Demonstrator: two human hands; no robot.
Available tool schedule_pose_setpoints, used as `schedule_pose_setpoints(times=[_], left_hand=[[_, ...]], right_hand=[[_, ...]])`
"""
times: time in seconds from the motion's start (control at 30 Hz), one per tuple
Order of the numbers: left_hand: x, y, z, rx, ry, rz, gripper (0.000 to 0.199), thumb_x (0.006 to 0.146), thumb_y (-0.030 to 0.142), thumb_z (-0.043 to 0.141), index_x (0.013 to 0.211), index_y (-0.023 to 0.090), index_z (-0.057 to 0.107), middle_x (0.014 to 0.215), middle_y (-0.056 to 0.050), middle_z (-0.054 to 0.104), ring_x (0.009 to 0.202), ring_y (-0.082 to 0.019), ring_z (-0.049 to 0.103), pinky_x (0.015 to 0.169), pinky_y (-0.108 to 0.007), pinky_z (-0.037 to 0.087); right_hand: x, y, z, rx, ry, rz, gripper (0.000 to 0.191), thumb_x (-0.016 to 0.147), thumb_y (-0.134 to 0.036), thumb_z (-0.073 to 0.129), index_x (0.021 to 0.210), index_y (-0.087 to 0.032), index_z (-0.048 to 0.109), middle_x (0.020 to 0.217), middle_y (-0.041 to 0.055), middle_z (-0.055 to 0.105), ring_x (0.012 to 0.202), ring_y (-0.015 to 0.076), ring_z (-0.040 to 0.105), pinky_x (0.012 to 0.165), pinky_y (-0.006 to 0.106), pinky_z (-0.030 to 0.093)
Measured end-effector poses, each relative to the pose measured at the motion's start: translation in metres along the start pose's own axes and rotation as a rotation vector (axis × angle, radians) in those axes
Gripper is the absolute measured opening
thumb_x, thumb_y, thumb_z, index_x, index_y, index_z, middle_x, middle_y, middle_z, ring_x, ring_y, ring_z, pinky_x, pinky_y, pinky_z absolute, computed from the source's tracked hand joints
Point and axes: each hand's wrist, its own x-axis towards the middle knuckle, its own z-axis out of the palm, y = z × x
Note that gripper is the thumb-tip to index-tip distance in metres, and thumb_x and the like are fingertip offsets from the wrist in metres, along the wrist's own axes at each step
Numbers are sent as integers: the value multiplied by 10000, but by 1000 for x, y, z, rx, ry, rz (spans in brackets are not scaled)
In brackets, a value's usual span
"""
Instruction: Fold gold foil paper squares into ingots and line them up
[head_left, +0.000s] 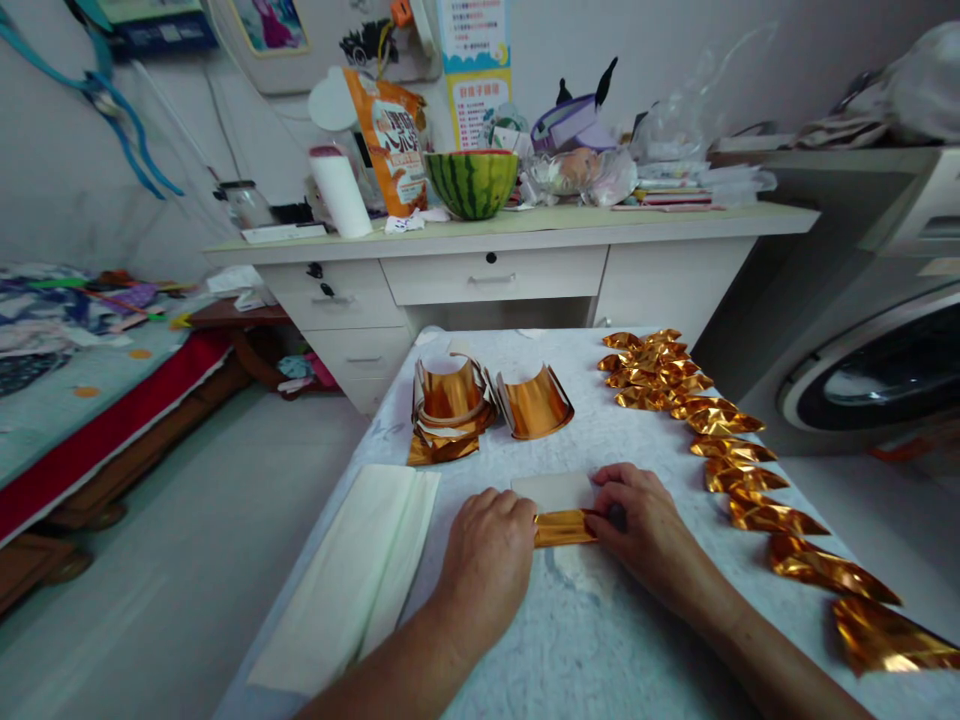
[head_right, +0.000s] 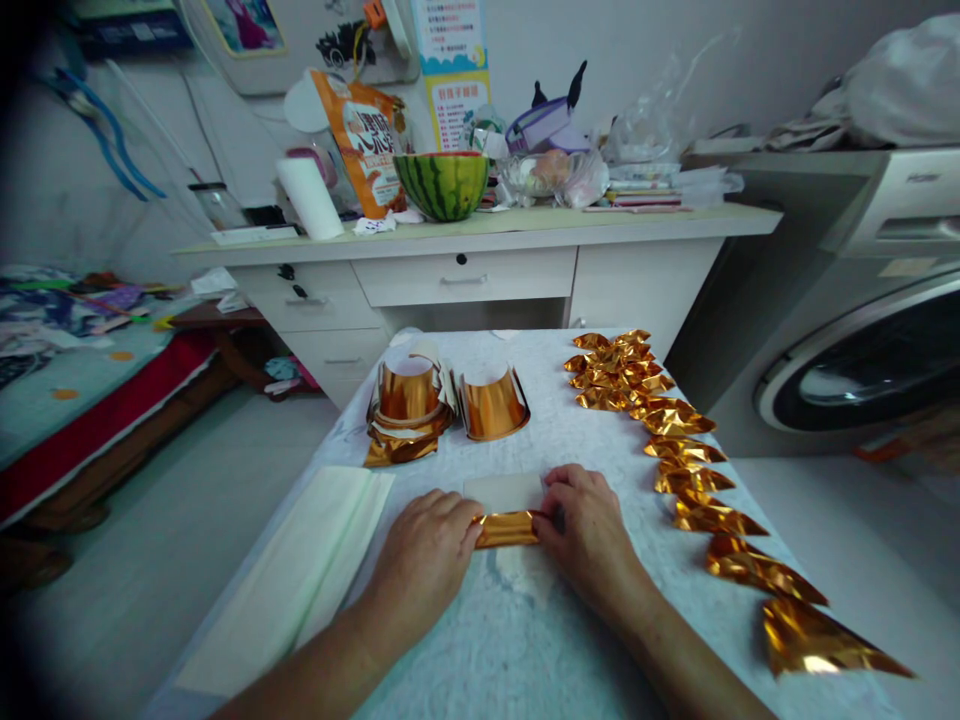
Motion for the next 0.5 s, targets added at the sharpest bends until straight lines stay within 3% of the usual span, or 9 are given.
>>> schedule_pose_setpoints(times=[0.3,0.5], left_hand=[[-1,-1,-1,21,6,19,188,929,124,475,856,205,628,869,-32,657,854,-225,557,760,-366,392],[-1,-3,3,32,17,28,192,921,105,472,863,212,621,863,-26,649,855,-231,548,759,-372,385]], right_hand=[[0,3,0,21,40,11,95,715,-216,691,744,-209,601,1001,78,627,945,266,550,850,424,436],[0,3,-4,47,21,0,45,792,-225,609,751,-207,601,1009,80,616,954,255,547,850,414,435]])
